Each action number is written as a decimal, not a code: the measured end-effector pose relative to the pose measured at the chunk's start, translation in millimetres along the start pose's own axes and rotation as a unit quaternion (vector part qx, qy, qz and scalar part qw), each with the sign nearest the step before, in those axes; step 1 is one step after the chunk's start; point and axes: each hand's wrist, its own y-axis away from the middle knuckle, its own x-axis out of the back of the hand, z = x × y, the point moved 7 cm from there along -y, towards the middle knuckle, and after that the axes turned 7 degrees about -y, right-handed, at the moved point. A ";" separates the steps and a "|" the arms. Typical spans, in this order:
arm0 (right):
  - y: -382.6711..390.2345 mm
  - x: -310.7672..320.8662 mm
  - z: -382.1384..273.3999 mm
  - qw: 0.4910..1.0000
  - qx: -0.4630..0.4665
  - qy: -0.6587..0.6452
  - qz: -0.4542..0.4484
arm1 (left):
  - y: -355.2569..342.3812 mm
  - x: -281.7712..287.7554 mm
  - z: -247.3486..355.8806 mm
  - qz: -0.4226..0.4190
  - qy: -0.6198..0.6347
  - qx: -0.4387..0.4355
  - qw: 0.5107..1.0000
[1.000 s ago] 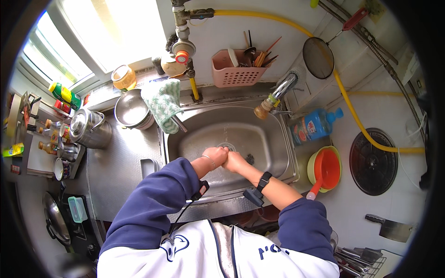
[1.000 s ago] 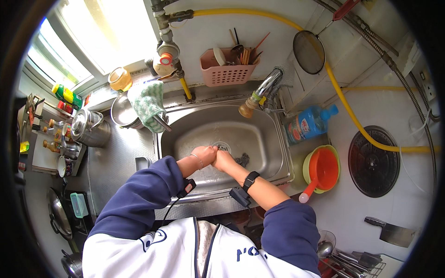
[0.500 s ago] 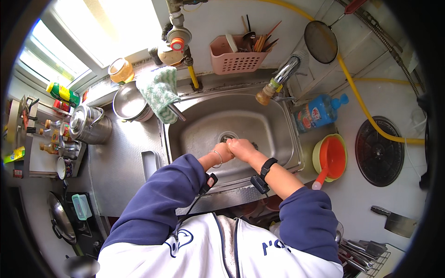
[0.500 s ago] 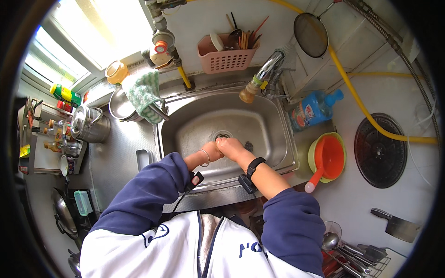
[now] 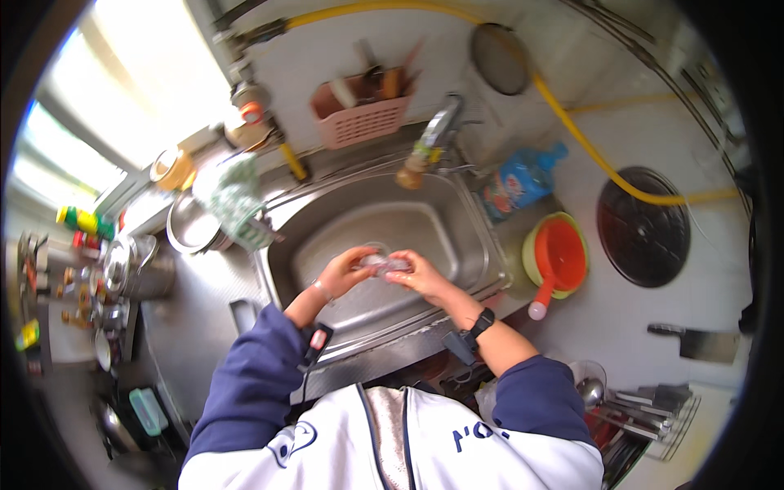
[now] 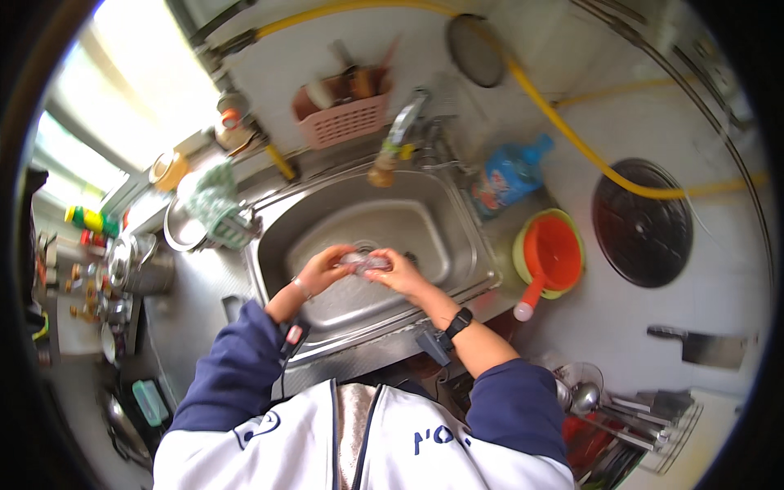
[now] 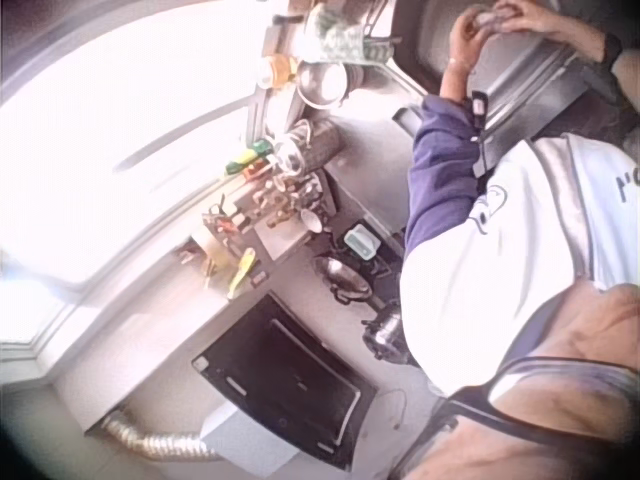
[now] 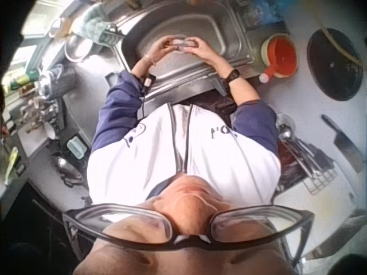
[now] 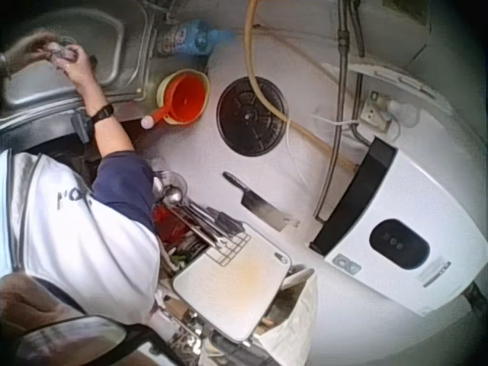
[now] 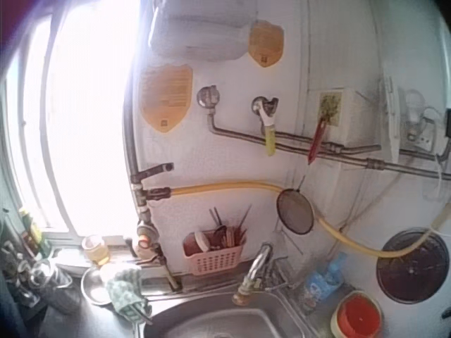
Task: The person cleans a kitchen sink and surrounding countertops using a cloth. They wipe the sink basin, faucet, and adjacent surfaces, then move to the stovetop and other counters, wiping them with the same cloth.
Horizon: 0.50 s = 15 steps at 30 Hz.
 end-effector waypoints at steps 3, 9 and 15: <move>12.4 -1.8 15.3 0.981 -0.030 -0.190 -0.023 | 6.3 -6.7 12.2 0.012 -0.175 -0.079 0.981; 21.7 27.9 21.7 0.991 0.032 0.072 0.106 | 5.4 23.1 -2.5 0.186 0.012 -0.007 0.982; 22.5 9.7 -12.7 0.979 0.060 -0.178 0.079 | 23.5 45.3 -0.6 0.250 -0.250 0.027 0.935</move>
